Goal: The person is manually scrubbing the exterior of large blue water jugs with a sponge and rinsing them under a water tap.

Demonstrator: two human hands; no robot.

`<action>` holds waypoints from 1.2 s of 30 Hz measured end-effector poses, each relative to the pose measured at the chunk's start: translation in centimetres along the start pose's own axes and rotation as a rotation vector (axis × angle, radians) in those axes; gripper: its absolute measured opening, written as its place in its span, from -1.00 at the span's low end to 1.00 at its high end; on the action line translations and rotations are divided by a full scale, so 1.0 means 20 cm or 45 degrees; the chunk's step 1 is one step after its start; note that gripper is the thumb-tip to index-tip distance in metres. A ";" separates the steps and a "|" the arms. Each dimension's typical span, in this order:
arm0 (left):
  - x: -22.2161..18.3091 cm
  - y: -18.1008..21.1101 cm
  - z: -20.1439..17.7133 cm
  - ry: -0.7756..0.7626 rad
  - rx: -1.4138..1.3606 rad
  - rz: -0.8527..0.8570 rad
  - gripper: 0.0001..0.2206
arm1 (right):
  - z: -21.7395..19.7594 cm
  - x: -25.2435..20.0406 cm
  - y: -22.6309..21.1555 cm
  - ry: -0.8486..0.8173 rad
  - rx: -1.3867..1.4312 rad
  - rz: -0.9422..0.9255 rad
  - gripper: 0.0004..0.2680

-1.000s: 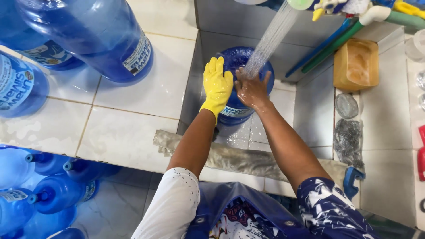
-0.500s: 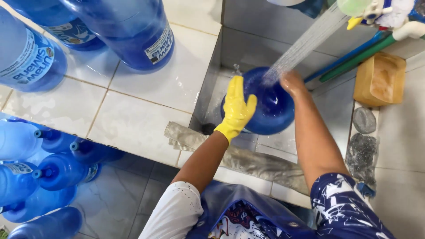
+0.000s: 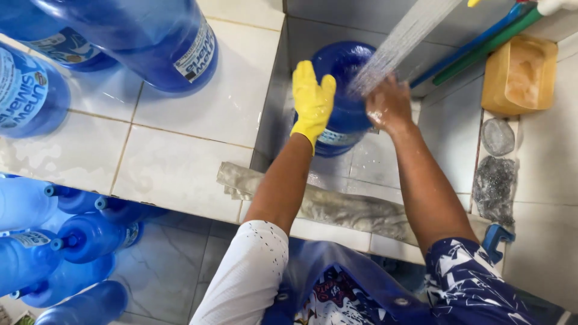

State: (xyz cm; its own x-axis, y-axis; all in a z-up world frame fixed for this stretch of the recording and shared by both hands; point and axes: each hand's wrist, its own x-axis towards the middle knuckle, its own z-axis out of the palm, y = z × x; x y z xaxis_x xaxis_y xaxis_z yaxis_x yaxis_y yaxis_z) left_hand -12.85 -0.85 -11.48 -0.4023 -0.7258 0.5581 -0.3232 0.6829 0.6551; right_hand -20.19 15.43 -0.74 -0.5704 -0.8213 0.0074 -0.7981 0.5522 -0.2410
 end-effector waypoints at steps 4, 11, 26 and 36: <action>0.09 0.02 -0.12 -0.409 -0.044 -0.343 -0.32 | -0.08 0.00 -0.13 -0.130 0.110 0.194 -0.57; 0.24 0.17 -0.21 -0.242 0.063 -0.706 -0.37 | 0.74 0.29 0.08 1.111 0.530 0.445 -0.46; 0.28 0.05 -0.46 -0.428 -0.131 -0.880 -0.26 | 1.15 0.06 -0.15 0.870 0.337 0.318 -0.43; -0.24 0.13 -0.68 -0.369 -0.519 -0.038 -0.42 | 0.32 0.50 0.04 -0.524 0.423 -0.023 -0.68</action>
State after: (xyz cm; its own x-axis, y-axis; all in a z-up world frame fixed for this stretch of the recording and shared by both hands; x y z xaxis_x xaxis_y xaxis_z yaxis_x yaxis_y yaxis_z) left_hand -0.03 3.25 -5.52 -0.6383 -0.6518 0.4095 -0.0005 0.5324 0.8465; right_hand -25.35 6.74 -7.03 -0.3806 -0.8553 -0.3514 -0.6645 0.5173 -0.5393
